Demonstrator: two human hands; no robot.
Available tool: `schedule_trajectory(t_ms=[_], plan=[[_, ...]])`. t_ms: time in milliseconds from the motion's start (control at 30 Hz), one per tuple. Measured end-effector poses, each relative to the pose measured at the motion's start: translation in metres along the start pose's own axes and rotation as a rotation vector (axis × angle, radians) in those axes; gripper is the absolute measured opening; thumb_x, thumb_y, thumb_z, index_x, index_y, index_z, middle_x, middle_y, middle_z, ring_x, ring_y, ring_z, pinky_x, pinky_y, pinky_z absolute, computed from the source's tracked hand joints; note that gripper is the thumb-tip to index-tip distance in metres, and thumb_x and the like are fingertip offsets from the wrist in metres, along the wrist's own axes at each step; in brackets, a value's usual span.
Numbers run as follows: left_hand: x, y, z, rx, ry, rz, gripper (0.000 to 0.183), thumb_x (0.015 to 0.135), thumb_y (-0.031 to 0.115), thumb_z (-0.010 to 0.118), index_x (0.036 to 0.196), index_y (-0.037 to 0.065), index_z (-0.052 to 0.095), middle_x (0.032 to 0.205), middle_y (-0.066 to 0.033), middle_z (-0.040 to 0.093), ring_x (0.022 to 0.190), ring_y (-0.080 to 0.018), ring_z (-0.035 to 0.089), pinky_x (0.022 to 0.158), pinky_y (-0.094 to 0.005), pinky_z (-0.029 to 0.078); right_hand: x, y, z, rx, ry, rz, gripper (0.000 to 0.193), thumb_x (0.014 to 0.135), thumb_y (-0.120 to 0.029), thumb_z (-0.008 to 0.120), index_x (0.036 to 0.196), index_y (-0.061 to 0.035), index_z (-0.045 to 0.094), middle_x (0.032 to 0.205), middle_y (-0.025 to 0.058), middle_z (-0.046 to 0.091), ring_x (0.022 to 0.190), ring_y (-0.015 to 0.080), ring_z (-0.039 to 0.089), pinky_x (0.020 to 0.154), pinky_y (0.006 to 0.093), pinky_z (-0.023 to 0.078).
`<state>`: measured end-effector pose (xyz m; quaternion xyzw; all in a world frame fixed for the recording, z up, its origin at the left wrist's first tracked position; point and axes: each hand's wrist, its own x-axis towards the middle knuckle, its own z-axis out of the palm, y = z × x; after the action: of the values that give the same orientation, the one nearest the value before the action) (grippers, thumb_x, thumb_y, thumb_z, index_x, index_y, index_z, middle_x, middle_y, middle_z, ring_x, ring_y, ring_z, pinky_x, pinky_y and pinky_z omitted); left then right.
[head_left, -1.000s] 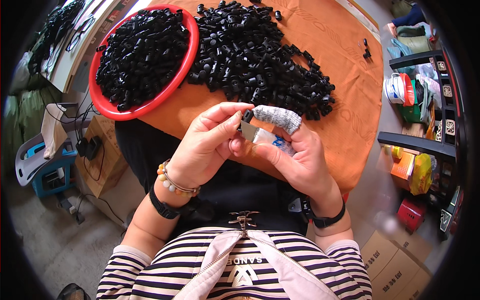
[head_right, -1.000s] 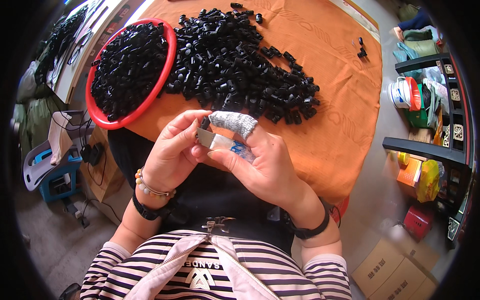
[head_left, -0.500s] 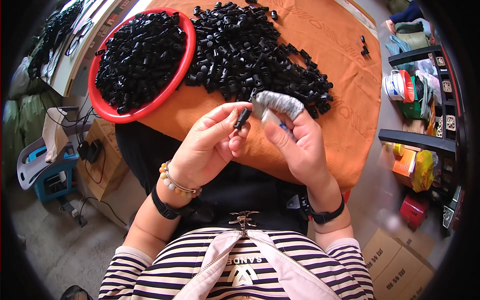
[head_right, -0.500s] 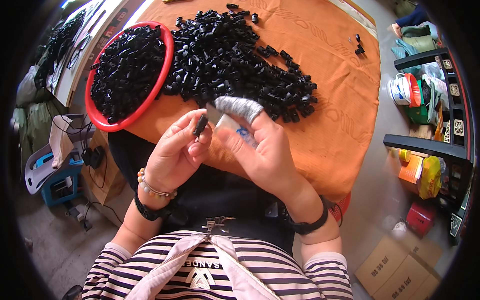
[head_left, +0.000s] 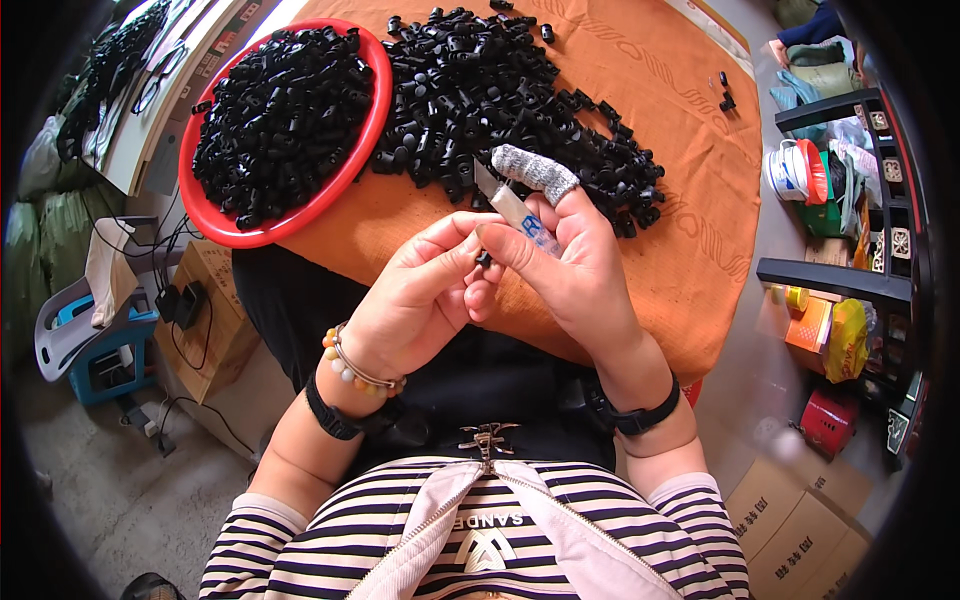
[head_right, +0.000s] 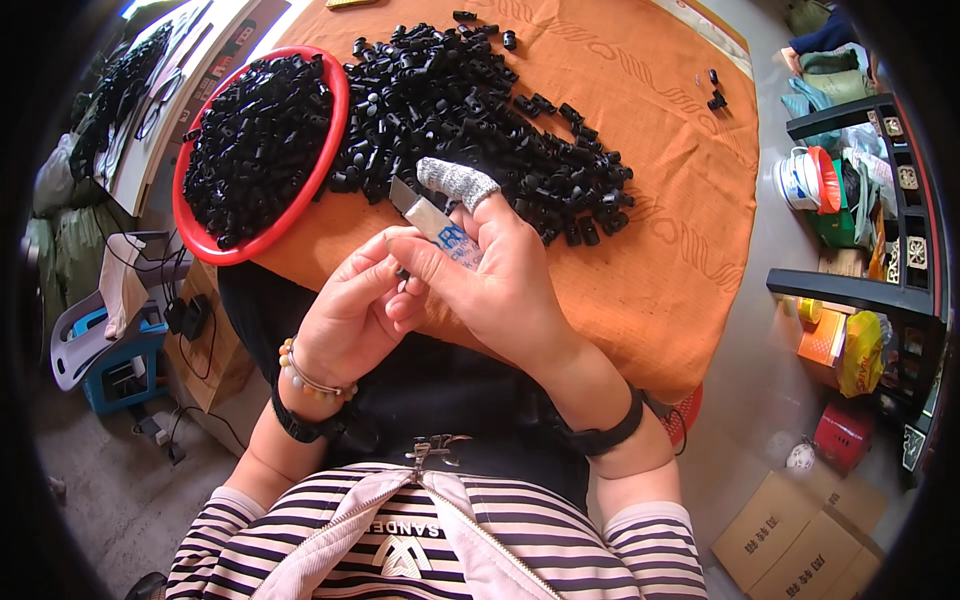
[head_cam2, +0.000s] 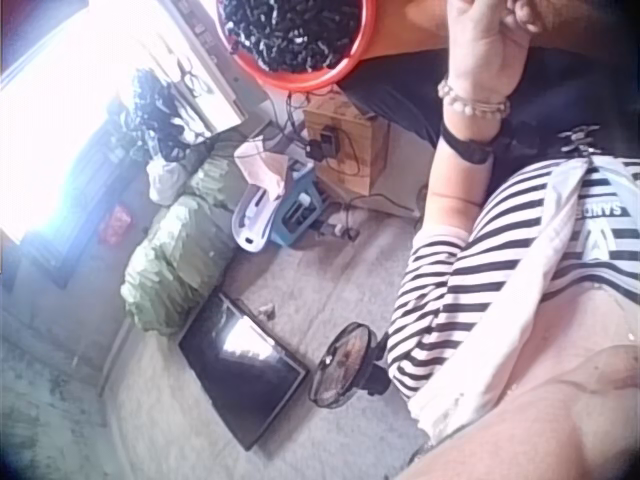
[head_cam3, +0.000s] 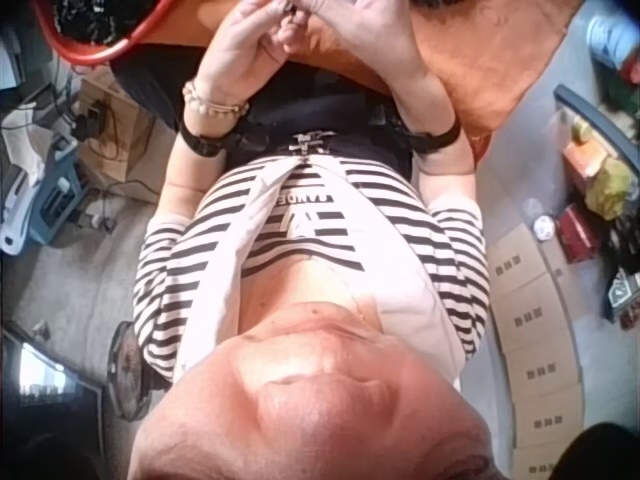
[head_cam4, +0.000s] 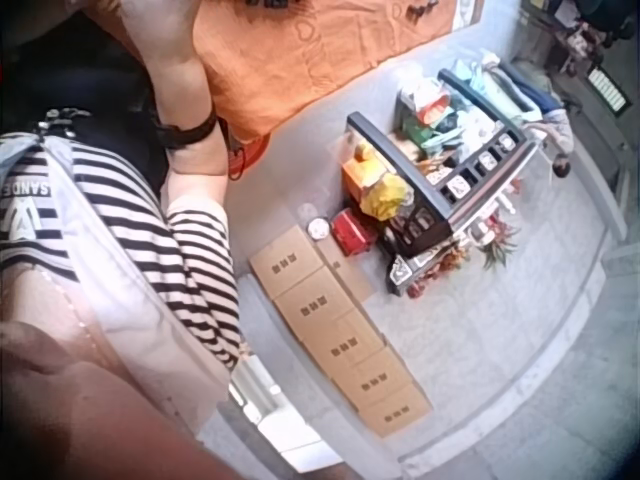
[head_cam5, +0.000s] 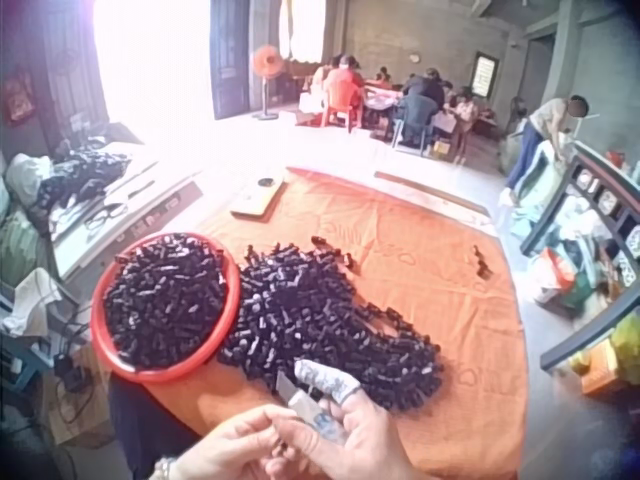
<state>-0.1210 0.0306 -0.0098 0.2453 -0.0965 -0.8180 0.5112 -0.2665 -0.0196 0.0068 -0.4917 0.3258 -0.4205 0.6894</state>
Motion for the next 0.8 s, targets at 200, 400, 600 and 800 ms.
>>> schedule_trajectory(t_ms=[200, 400, 600, 800], plan=[[-0.001, 0.003, -0.001, -0.049, -0.032, -0.009, 0.025, 0.091, 0.016, 0.05, 0.115, 0.006, 0.049, 0.084, -0.0035, 0.053, 0.063, -0.007, 0.048, 0.056, -0.0194, 0.041, 0.004, -0.002, -0.001, 0.027, 0.067, -0.023, 0.04, 0.085, -0.004, 0.06, 0.121, 0.0045, 0.042, 0.102, 0.0061, 0.056, 0.09, 0.0058, 0.052, 0.078, 0.0189, 0.044], [-0.002, 0.013, -0.003, 0.042, 0.05, 0.128, 0.026, 0.092, 0.017, 0.049, 0.115, 0.006, 0.048, 0.087, -0.0053, 0.054, 0.063, -0.0075, 0.05, 0.056, -0.0194, 0.041, -0.003, -0.009, -0.013, -0.01, 0.156, 0.071, 0.037, 0.086, -0.004, 0.058, 0.121, 0.0019, 0.045, 0.112, 0.0054, 0.054, 0.1, 0.0066, 0.049, 0.086, 0.0201, 0.04], [-0.01, 0.051, -0.024, 0.079, 0.249, 0.573, 0.026, 0.092, 0.009, 0.046, 0.118, 0.006, 0.044, 0.115, -0.0145, 0.055, 0.09, -0.0156, 0.061, 0.072, -0.0229, 0.053, -0.01, -0.011, -0.024, -0.068, 0.19, 0.067, 0.037, 0.086, -0.005, 0.058, 0.12, 0.002, 0.047, 0.116, 0.0064, 0.054, 0.103, 0.0085, 0.049, 0.089, 0.0215, 0.038], [-0.017, 0.063, -0.025, 0.135, 0.343, 0.727, 0.049, 0.09, 0.006, 0.046, 0.134, 0.005, 0.025, 0.127, -0.0213, 0.045, 0.11, -0.0313, 0.053, 0.083, -0.0316, 0.052, -0.014, -0.009, -0.044, -0.055, 0.285, 0.054, 0.035, 0.086, -0.005, 0.058, 0.119, 0.0023, 0.048, 0.115, 0.006, 0.054, 0.102, 0.0086, 0.05, 0.088, 0.0208, 0.038]])
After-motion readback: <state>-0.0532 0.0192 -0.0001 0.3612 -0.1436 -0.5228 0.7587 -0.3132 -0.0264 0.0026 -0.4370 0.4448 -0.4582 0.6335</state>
